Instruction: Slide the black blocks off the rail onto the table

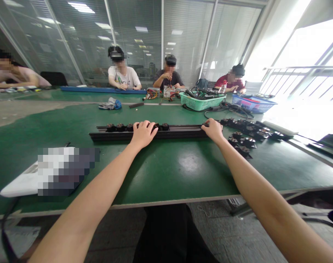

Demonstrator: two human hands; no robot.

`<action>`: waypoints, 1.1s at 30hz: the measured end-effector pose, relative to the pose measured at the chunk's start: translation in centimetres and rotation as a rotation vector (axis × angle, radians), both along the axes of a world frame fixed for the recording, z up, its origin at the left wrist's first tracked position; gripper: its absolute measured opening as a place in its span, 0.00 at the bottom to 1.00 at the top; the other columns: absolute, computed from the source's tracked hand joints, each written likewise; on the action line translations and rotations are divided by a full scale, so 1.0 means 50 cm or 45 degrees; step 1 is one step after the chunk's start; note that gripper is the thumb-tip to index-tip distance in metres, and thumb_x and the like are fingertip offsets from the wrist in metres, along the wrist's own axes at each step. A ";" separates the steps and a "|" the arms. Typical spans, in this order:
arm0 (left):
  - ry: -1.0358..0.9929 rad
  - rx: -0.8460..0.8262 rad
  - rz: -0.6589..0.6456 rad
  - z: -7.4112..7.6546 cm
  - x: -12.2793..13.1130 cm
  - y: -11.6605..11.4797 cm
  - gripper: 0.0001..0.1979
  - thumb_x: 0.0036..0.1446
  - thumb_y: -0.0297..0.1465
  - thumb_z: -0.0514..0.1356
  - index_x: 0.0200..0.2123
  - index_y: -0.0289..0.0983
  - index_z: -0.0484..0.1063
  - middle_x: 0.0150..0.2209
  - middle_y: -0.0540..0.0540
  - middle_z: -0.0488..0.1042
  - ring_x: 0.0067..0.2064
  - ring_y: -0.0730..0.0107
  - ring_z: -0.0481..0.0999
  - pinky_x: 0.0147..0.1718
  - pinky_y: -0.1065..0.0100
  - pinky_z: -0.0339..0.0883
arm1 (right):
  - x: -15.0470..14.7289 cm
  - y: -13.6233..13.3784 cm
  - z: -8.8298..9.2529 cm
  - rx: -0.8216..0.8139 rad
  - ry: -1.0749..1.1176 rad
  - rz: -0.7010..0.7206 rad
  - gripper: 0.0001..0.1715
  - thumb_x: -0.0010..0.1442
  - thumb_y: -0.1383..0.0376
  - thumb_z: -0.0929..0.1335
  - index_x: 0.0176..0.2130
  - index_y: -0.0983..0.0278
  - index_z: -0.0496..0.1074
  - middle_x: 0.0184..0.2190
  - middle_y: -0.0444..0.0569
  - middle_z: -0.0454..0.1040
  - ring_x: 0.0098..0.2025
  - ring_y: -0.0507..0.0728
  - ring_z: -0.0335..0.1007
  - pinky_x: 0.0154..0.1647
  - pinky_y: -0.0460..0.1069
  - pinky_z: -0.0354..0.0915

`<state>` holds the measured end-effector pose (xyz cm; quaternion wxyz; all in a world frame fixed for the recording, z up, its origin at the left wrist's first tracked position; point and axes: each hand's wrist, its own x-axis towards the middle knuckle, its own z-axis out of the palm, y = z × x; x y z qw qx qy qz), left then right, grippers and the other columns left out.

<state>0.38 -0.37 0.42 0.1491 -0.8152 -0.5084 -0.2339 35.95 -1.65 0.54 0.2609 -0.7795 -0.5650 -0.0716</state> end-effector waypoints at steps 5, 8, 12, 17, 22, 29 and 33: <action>-0.010 0.015 -0.008 -0.002 -0.001 0.001 0.22 0.74 0.42 0.48 0.60 0.42 0.74 0.57 0.37 0.74 0.59 0.47 0.71 0.62 0.46 0.54 | -0.001 -0.004 0.001 -0.003 -0.042 -0.007 0.18 0.63 0.60 0.66 0.49 0.65 0.75 0.49 0.61 0.81 0.54 0.69 0.74 0.54 0.58 0.61; -0.010 -0.001 -0.003 0.000 0.000 -0.001 0.23 0.74 0.42 0.47 0.60 0.41 0.73 0.57 0.36 0.74 0.59 0.47 0.71 0.62 0.45 0.53 | -0.002 -0.006 0.003 -0.007 -0.047 -0.006 0.19 0.63 0.60 0.66 0.50 0.65 0.75 0.49 0.60 0.80 0.54 0.68 0.73 0.54 0.58 0.61; -0.004 -0.023 0.005 0.004 0.002 -0.004 0.23 0.74 0.42 0.47 0.61 0.39 0.73 0.58 0.36 0.74 0.60 0.46 0.70 0.62 0.45 0.53 | -0.004 -0.008 0.006 -0.025 -0.058 -0.010 0.20 0.63 0.60 0.66 0.51 0.66 0.75 0.50 0.61 0.80 0.54 0.68 0.73 0.54 0.58 0.61; -0.007 -0.024 0.008 0.004 0.001 -0.003 0.23 0.74 0.42 0.47 0.61 0.40 0.73 0.58 0.36 0.74 0.60 0.47 0.70 0.63 0.46 0.52 | -0.005 -0.011 0.008 -0.024 -0.074 -0.025 0.20 0.63 0.59 0.66 0.51 0.66 0.75 0.50 0.61 0.79 0.54 0.68 0.73 0.55 0.58 0.61; -0.021 -0.021 -0.005 0.002 0.000 -0.002 0.22 0.74 0.42 0.48 0.60 0.43 0.73 0.57 0.37 0.74 0.60 0.47 0.70 0.62 0.46 0.52 | 0.001 -0.015 0.008 -0.025 -0.083 -0.043 0.19 0.63 0.60 0.66 0.51 0.65 0.75 0.51 0.62 0.79 0.54 0.68 0.72 0.55 0.58 0.61; -0.024 -0.028 -0.001 0.002 0.002 -0.002 0.23 0.74 0.43 0.48 0.61 0.40 0.73 0.58 0.36 0.73 0.60 0.46 0.70 0.62 0.46 0.52 | 0.007 -0.013 0.011 -0.054 -0.087 -0.054 0.19 0.64 0.60 0.66 0.51 0.66 0.75 0.50 0.62 0.79 0.54 0.67 0.73 0.55 0.58 0.62; -0.021 -0.022 0.000 0.002 0.002 -0.003 0.23 0.74 0.42 0.48 0.61 0.41 0.73 0.57 0.37 0.74 0.60 0.47 0.70 0.63 0.46 0.52 | 0.020 -0.013 0.010 -0.057 -0.098 -0.087 0.20 0.64 0.61 0.66 0.52 0.67 0.75 0.51 0.63 0.79 0.53 0.68 0.74 0.55 0.58 0.63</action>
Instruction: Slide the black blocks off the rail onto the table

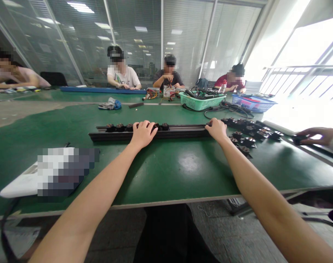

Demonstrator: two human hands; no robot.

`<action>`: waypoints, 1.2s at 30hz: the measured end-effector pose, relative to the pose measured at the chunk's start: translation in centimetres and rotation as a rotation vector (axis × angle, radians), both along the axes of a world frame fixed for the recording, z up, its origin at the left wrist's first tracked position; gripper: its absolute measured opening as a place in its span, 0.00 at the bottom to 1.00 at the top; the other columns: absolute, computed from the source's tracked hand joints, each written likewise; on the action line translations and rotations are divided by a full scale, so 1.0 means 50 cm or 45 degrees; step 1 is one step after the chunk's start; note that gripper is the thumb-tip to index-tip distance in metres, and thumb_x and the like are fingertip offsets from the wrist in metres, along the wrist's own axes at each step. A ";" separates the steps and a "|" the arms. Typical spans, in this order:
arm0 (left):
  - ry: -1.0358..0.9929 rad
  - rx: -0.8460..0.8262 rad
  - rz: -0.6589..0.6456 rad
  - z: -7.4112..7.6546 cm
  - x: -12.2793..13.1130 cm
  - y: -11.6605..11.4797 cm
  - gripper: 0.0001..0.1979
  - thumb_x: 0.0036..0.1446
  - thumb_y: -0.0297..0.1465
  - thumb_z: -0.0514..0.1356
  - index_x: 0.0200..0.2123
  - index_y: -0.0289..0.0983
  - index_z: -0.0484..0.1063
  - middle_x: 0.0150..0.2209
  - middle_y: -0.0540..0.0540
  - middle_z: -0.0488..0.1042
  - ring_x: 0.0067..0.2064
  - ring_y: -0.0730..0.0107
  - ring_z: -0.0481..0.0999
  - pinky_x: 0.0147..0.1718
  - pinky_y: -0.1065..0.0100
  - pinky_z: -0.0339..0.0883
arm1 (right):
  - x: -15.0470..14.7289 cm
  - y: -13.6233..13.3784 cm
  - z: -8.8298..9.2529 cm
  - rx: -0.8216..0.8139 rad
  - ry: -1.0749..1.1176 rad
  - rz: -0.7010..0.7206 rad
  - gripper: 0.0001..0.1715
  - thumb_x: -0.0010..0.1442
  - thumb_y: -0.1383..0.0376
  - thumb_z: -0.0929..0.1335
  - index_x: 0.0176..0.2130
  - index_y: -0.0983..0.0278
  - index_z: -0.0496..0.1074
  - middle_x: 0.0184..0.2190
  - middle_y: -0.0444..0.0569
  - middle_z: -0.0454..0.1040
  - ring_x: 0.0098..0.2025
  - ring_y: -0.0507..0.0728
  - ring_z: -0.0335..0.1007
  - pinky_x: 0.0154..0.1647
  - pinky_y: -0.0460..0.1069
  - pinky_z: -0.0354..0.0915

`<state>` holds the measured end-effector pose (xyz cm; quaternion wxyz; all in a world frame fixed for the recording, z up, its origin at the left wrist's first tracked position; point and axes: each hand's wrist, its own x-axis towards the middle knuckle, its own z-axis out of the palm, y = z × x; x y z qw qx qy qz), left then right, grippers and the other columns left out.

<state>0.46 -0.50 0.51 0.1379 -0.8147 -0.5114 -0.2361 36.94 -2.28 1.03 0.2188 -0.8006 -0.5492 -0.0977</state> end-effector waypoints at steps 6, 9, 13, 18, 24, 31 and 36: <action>0.002 0.017 -0.006 -0.003 -0.001 0.003 0.23 0.74 0.43 0.47 0.61 0.43 0.73 0.57 0.37 0.74 0.60 0.47 0.70 0.62 0.46 0.53 | 0.014 0.001 -0.002 0.017 0.004 -0.019 0.19 0.63 0.60 0.66 0.50 0.66 0.76 0.49 0.62 0.79 0.52 0.67 0.74 0.54 0.58 0.63; 0.009 0.016 -0.004 -0.004 -0.002 0.004 0.23 0.74 0.43 0.47 0.61 0.42 0.73 0.57 0.36 0.74 0.59 0.47 0.71 0.62 0.45 0.53 | 0.017 0.003 -0.001 0.008 0.008 -0.024 0.18 0.63 0.61 0.67 0.49 0.66 0.76 0.49 0.62 0.79 0.52 0.67 0.74 0.55 0.58 0.63; 0.015 0.021 -0.003 -0.004 -0.003 0.004 0.23 0.74 0.43 0.47 0.61 0.42 0.73 0.57 0.37 0.74 0.59 0.47 0.71 0.62 0.46 0.53 | 0.022 0.003 0.000 0.005 0.016 -0.025 0.18 0.62 0.61 0.67 0.49 0.66 0.76 0.49 0.62 0.80 0.52 0.67 0.74 0.55 0.59 0.63; 0.016 0.023 -0.005 -0.004 -0.003 0.004 0.23 0.74 0.43 0.47 0.60 0.43 0.73 0.57 0.37 0.74 0.59 0.47 0.71 0.62 0.46 0.53 | 0.027 0.006 -0.001 0.018 0.029 -0.025 0.17 0.62 0.61 0.67 0.48 0.65 0.76 0.48 0.61 0.80 0.52 0.67 0.74 0.55 0.59 0.63; 0.003 0.013 -0.010 -0.004 -0.002 0.004 0.23 0.74 0.43 0.47 0.60 0.42 0.73 0.58 0.37 0.74 0.59 0.47 0.71 0.62 0.46 0.53 | 0.028 0.008 0.001 0.008 0.046 -0.025 0.17 0.61 0.61 0.68 0.48 0.65 0.77 0.48 0.61 0.80 0.52 0.68 0.74 0.56 0.60 0.63; -0.015 0.003 -0.017 -0.003 -0.002 0.004 0.22 0.74 0.42 0.47 0.60 0.43 0.73 0.57 0.37 0.74 0.60 0.47 0.70 0.62 0.46 0.53 | 0.036 0.008 0.000 0.009 0.033 -0.048 0.18 0.61 0.61 0.68 0.48 0.66 0.78 0.48 0.60 0.80 0.52 0.67 0.74 0.55 0.60 0.63; -0.010 0.002 -0.013 -0.003 -0.002 0.004 0.22 0.74 0.43 0.47 0.61 0.43 0.73 0.58 0.37 0.74 0.60 0.47 0.70 0.63 0.46 0.52 | 0.049 0.012 -0.003 0.012 0.029 -0.063 0.18 0.60 0.61 0.68 0.48 0.65 0.78 0.48 0.60 0.81 0.52 0.67 0.74 0.54 0.60 0.64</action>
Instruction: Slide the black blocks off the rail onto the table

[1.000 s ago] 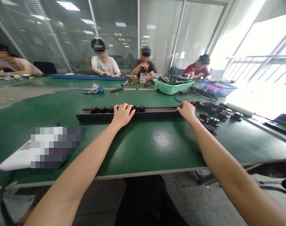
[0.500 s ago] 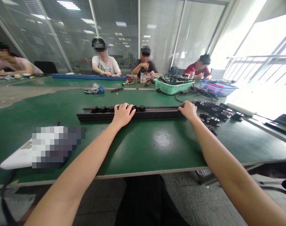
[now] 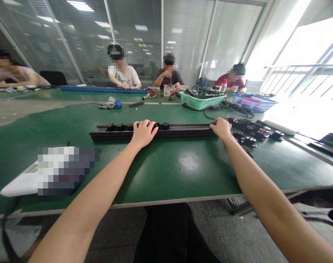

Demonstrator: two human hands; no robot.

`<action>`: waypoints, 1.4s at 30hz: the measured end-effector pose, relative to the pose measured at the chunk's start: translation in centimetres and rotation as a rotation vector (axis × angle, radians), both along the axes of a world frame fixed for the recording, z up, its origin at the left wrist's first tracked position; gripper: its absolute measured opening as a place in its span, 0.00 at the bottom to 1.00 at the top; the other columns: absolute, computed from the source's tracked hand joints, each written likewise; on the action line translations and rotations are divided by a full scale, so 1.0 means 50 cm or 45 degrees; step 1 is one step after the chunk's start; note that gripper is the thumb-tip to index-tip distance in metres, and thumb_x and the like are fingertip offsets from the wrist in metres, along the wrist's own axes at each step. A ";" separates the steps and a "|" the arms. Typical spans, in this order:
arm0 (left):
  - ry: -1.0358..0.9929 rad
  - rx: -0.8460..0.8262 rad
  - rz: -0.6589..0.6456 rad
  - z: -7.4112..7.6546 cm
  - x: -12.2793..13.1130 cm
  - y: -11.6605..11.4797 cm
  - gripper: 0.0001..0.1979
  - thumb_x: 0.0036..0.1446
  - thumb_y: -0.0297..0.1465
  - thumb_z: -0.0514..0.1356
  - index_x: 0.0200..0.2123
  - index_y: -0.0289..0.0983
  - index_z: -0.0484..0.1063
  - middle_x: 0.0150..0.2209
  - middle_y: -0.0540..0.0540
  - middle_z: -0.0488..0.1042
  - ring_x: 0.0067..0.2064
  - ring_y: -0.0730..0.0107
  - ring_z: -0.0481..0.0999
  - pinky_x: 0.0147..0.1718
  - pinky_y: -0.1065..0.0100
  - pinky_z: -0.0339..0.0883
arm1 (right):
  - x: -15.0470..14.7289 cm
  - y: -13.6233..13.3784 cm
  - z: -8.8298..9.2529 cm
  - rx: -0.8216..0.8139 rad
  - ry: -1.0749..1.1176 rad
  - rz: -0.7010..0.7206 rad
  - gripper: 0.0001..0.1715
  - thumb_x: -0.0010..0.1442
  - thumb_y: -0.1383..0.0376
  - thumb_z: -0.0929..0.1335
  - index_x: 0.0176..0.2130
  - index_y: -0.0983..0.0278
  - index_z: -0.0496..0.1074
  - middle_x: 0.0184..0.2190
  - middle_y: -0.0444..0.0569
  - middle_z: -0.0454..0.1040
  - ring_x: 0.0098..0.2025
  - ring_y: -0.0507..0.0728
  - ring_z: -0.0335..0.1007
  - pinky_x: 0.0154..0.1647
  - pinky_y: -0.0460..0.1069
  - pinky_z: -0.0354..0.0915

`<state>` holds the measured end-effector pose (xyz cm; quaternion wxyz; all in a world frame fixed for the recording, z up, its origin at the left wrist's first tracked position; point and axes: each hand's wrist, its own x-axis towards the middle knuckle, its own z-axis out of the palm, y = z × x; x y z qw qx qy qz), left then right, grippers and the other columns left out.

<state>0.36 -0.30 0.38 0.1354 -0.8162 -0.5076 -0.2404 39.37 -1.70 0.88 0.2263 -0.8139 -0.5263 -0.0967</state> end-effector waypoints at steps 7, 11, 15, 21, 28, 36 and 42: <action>0.011 0.012 -0.002 -0.002 -0.002 0.002 0.23 0.74 0.43 0.47 0.61 0.42 0.73 0.57 0.36 0.74 0.60 0.47 0.70 0.62 0.45 0.53 | 0.011 0.000 -0.002 0.000 -0.004 -0.029 0.19 0.60 0.61 0.68 0.49 0.66 0.79 0.49 0.61 0.80 0.52 0.67 0.74 0.54 0.60 0.64; 0.007 0.002 -0.002 -0.001 -0.002 0.001 0.23 0.74 0.43 0.47 0.61 0.43 0.73 0.58 0.37 0.74 0.60 0.47 0.70 0.63 0.45 0.52 | 0.015 0.002 -0.002 -0.007 0.000 -0.034 0.20 0.61 0.61 0.68 0.50 0.66 0.79 0.49 0.61 0.81 0.53 0.67 0.74 0.55 0.60 0.64; 0.003 -0.002 -0.006 0.000 -0.001 -0.001 0.23 0.74 0.43 0.47 0.61 0.41 0.73 0.58 0.36 0.73 0.60 0.46 0.70 0.63 0.45 0.52 | 0.020 0.005 -0.003 -0.018 -0.003 -0.056 0.20 0.61 0.61 0.69 0.51 0.66 0.79 0.49 0.61 0.81 0.53 0.68 0.75 0.55 0.60 0.64; 0.010 0.001 0.006 -0.002 -0.001 0.001 0.23 0.74 0.43 0.47 0.61 0.41 0.73 0.58 0.37 0.74 0.60 0.47 0.70 0.63 0.46 0.52 | 0.028 0.005 -0.006 -0.040 -0.019 -0.064 0.21 0.63 0.61 0.68 0.53 0.66 0.79 0.51 0.61 0.80 0.54 0.67 0.74 0.55 0.59 0.63; 0.003 0.008 0.002 -0.004 -0.001 0.003 0.22 0.74 0.43 0.47 0.61 0.42 0.73 0.57 0.37 0.74 0.59 0.47 0.70 0.62 0.46 0.52 | 0.027 0.002 -0.006 -0.057 -0.044 -0.086 0.21 0.65 0.61 0.68 0.54 0.67 0.78 0.53 0.63 0.78 0.55 0.67 0.72 0.56 0.59 0.63; 0.012 0.000 0.008 0.000 0.002 -0.001 0.23 0.74 0.42 0.47 0.61 0.40 0.73 0.57 0.37 0.74 0.59 0.47 0.70 0.62 0.46 0.52 | 0.030 -0.003 -0.003 -0.066 -0.066 -0.130 0.21 0.66 0.61 0.67 0.54 0.68 0.78 0.53 0.64 0.77 0.55 0.67 0.72 0.57 0.60 0.63; 0.013 0.019 0.001 -0.003 0.001 0.001 0.23 0.74 0.42 0.47 0.61 0.40 0.73 0.57 0.37 0.74 0.59 0.47 0.70 0.62 0.46 0.52 | 0.037 -0.001 -0.003 -0.076 -0.064 -0.141 0.21 0.66 0.60 0.68 0.54 0.68 0.78 0.54 0.64 0.77 0.55 0.67 0.71 0.57 0.59 0.62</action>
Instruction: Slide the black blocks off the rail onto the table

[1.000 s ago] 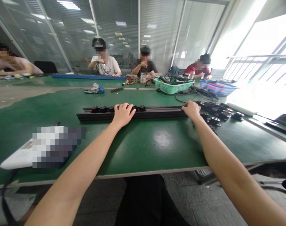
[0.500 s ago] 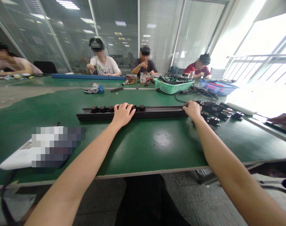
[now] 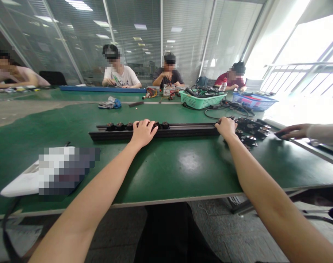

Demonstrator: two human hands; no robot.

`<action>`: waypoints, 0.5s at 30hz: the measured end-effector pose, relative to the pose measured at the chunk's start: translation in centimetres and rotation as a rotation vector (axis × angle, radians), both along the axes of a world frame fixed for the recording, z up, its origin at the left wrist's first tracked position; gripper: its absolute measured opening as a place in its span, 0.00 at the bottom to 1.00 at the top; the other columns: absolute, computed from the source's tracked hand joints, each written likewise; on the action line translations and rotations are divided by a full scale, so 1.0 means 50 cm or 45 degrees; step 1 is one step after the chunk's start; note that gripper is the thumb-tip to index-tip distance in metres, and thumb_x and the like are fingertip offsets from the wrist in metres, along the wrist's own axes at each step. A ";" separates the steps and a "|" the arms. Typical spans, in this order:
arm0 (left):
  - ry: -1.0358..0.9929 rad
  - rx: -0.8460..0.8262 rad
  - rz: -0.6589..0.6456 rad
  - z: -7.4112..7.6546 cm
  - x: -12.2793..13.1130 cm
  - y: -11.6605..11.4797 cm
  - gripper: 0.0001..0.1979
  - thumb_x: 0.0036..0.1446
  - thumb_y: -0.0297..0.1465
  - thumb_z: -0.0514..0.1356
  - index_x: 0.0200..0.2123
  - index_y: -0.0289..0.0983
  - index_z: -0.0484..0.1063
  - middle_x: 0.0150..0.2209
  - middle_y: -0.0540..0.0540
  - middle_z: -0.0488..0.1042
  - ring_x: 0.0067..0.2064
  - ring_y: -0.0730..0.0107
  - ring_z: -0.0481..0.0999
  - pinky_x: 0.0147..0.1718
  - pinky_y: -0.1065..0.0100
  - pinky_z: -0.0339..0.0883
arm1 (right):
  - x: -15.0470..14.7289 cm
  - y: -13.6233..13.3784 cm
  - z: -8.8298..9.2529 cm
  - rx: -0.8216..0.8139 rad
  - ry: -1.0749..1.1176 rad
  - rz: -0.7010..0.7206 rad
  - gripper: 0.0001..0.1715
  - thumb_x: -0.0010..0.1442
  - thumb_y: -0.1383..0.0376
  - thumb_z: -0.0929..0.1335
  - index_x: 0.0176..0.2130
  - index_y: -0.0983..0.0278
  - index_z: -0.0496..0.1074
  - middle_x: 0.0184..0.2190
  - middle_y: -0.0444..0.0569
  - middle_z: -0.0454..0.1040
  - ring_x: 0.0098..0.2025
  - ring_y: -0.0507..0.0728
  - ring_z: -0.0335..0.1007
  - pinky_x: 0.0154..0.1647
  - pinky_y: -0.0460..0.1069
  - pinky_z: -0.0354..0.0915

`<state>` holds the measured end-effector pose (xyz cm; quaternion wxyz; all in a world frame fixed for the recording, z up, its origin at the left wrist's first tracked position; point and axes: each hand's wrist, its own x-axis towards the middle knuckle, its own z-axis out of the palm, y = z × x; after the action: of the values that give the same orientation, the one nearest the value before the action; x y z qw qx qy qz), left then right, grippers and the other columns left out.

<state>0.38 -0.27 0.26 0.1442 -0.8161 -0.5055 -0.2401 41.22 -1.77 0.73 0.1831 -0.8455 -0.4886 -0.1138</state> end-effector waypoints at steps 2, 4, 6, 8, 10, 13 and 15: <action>-0.004 0.000 0.000 -0.001 -0.001 0.001 0.23 0.74 0.43 0.47 0.60 0.41 0.73 0.57 0.37 0.74 0.59 0.47 0.70 0.62 0.46 0.52 | 0.001 0.000 0.000 0.002 0.000 -0.001 0.21 0.66 0.61 0.68 0.54 0.68 0.78 0.54 0.64 0.77 0.55 0.67 0.72 0.57 0.60 0.62; -0.006 -0.004 0.000 -0.001 -0.001 0.002 0.23 0.74 0.43 0.47 0.60 0.41 0.73 0.57 0.37 0.74 0.59 0.48 0.71 0.62 0.47 0.52 | 0.002 0.000 0.000 0.003 -0.002 -0.008 0.22 0.66 0.61 0.67 0.54 0.68 0.78 0.54 0.64 0.77 0.55 0.67 0.71 0.56 0.60 0.62; 0.000 -0.007 0.004 -0.001 -0.002 0.002 0.23 0.74 0.43 0.47 0.60 0.41 0.73 0.57 0.37 0.73 0.59 0.48 0.70 0.62 0.47 0.52 | 0.003 -0.002 0.001 0.003 -0.004 -0.013 0.22 0.65 0.61 0.67 0.55 0.68 0.78 0.54 0.65 0.77 0.55 0.67 0.71 0.56 0.59 0.62; 0.006 -0.006 0.006 -0.001 -0.002 0.002 0.23 0.74 0.43 0.47 0.60 0.41 0.73 0.57 0.37 0.74 0.59 0.47 0.70 0.62 0.47 0.52 | 0.004 -0.004 0.001 0.003 0.000 -0.015 0.23 0.65 0.61 0.66 0.55 0.68 0.78 0.54 0.65 0.76 0.55 0.67 0.70 0.55 0.59 0.62; 0.005 -0.005 0.005 -0.001 -0.002 0.003 0.23 0.74 0.43 0.47 0.60 0.41 0.73 0.57 0.37 0.74 0.59 0.47 0.70 0.62 0.47 0.52 | 0.005 -0.006 0.003 0.002 0.006 -0.014 0.24 0.65 0.61 0.66 0.56 0.68 0.77 0.54 0.64 0.76 0.54 0.66 0.70 0.54 0.58 0.61; 0.001 0.000 0.000 -0.002 -0.003 0.003 0.23 0.74 0.43 0.47 0.61 0.42 0.73 0.57 0.37 0.74 0.59 0.47 0.71 0.62 0.46 0.52 | 0.007 -0.008 0.005 -0.010 0.008 -0.015 0.25 0.65 0.61 0.65 0.57 0.68 0.77 0.54 0.64 0.76 0.54 0.66 0.69 0.54 0.58 0.61; 0.004 0.002 0.000 -0.002 -0.003 0.003 0.23 0.74 0.43 0.47 0.61 0.41 0.73 0.57 0.37 0.74 0.59 0.47 0.71 0.62 0.46 0.52 | 0.009 -0.010 0.005 -0.016 0.003 -0.029 0.25 0.65 0.60 0.66 0.56 0.68 0.77 0.54 0.64 0.76 0.55 0.67 0.69 0.55 0.58 0.60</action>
<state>0.23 -0.11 0.16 0.1455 -0.8163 -0.5052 -0.2392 41.70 -2.25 0.97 0.1769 -0.8523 -0.4794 -0.1118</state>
